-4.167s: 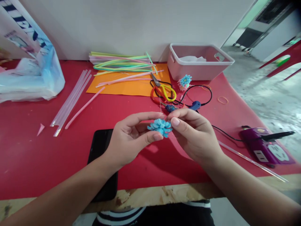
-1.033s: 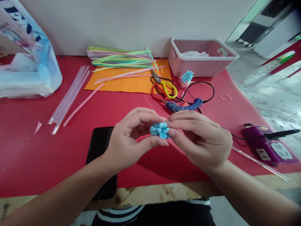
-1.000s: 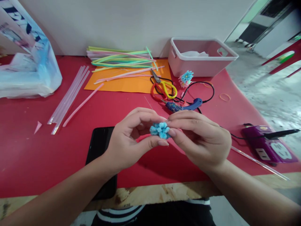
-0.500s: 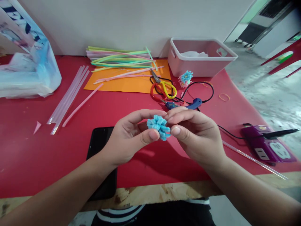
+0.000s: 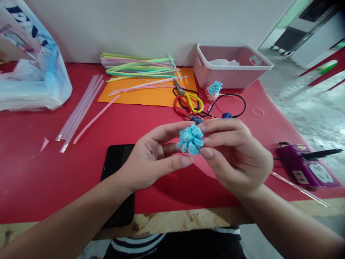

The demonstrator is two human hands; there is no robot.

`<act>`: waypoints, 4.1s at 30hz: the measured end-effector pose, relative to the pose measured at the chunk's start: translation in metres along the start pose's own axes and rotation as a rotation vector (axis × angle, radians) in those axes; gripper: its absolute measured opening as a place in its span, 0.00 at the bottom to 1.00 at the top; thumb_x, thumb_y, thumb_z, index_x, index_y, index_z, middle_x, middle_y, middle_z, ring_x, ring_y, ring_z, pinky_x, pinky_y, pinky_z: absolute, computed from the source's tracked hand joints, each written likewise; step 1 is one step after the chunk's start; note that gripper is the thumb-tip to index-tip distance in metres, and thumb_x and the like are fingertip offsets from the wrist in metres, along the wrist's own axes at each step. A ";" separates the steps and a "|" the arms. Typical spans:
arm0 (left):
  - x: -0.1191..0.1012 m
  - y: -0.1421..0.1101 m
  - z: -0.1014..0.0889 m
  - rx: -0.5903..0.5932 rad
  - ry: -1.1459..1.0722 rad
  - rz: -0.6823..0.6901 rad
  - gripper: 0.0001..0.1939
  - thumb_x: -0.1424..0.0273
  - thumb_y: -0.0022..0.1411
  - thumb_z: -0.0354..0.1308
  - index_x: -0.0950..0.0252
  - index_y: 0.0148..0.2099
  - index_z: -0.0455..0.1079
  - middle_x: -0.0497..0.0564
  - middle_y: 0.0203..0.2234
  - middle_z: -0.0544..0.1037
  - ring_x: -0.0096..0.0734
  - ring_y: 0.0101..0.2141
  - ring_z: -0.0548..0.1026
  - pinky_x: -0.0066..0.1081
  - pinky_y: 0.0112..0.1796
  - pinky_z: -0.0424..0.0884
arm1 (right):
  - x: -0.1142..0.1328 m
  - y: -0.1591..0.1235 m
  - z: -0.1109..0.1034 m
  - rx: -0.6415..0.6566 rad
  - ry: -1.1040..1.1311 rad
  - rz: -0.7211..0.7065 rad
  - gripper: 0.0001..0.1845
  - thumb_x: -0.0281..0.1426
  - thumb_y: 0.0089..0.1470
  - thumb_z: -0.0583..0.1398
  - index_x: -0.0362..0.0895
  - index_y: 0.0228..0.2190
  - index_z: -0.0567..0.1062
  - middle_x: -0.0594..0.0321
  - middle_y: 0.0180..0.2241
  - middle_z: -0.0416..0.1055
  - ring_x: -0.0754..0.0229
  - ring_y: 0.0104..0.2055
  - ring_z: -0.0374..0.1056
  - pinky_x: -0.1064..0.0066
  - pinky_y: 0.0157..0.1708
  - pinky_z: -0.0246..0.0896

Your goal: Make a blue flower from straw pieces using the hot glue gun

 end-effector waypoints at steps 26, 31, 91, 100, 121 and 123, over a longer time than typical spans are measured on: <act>0.004 0.004 0.003 -0.083 -0.170 -0.115 0.08 0.73 0.56 0.71 0.63 0.39 0.80 0.46 0.31 0.83 0.24 0.30 0.80 0.24 0.33 0.81 | -0.006 0.011 -0.002 0.103 0.208 0.181 0.05 0.26 0.54 0.68 0.47 0.34 0.82 0.62 0.32 0.73 0.59 0.39 0.71 0.62 0.43 0.71; 0.005 0.004 0.001 -0.112 -0.154 -0.162 0.09 0.73 0.54 0.73 0.63 0.39 0.80 0.46 0.32 0.83 0.25 0.30 0.81 0.26 0.34 0.81 | -0.014 0.010 -0.001 0.099 0.279 0.318 0.05 0.25 0.53 0.68 0.47 0.32 0.82 0.63 0.31 0.75 0.61 0.37 0.72 0.67 0.38 0.72; 0.010 0.004 -0.001 -0.114 -0.164 -0.279 0.10 0.72 0.51 0.74 0.65 0.34 0.77 0.44 0.29 0.80 0.22 0.30 0.78 0.24 0.34 0.79 | -0.010 0.015 -0.005 0.124 -0.039 -0.006 0.08 0.26 0.52 0.67 0.49 0.35 0.84 0.59 0.34 0.78 0.55 0.38 0.75 0.60 0.40 0.74; 0.012 0.004 -0.001 -0.089 -0.134 -0.344 0.14 0.69 0.48 0.76 0.67 0.34 0.75 0.45 0.27 0.80 0.23 0.27 0.79 0.23 0.31 0.76 | -0.003 0.012 -0.003 0.080 -0.123 -0.135 0.07 0.24 0.52 0.68 0.45 0.35 0.83 0.57 0.33 0.79 0.56 0.37 0.76 0.62 0.37 0.75; 0.007 0.004 -0.001 -0.115 -0.160 -0.278 0.15 0.70 0.48 0.76 0.66 0.35 0.73 0.44 0.28 0.80 0.21 0.26 0.78 0.21 0.30 0.76 | -0.011 0.007 0.000 0.132 0.194 0.053 0.15 0.19 0.49 0.69 0.41 0.40 0.80 0.55 0.39 0.77 0.56 0.43 0.75 0.63 0.43 0.73; 0.006 0.005 -0.002 -0.123 -0.138 -0.212 0.16 0.73 0.47 0.76 0.66 0.35 0.73 0.43 0.28 0.80 0.20 0.26 0.78 0.19 0.30 0.74 | -0.010 0.007 0.001 0.120 0.215 0.055 0.15 0.19 0.49 0.69 0.41 0.40 0.80 0.55 0.39 0.76 0.56 0.43 0.74 0.61 0.45 0.73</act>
Point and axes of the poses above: each hand's wrist, its own y-axis towards the middle knuckle, its own z-axis out of the palm, x = y × z, the point moved 3 cm from there along y, towards the middle knuckle
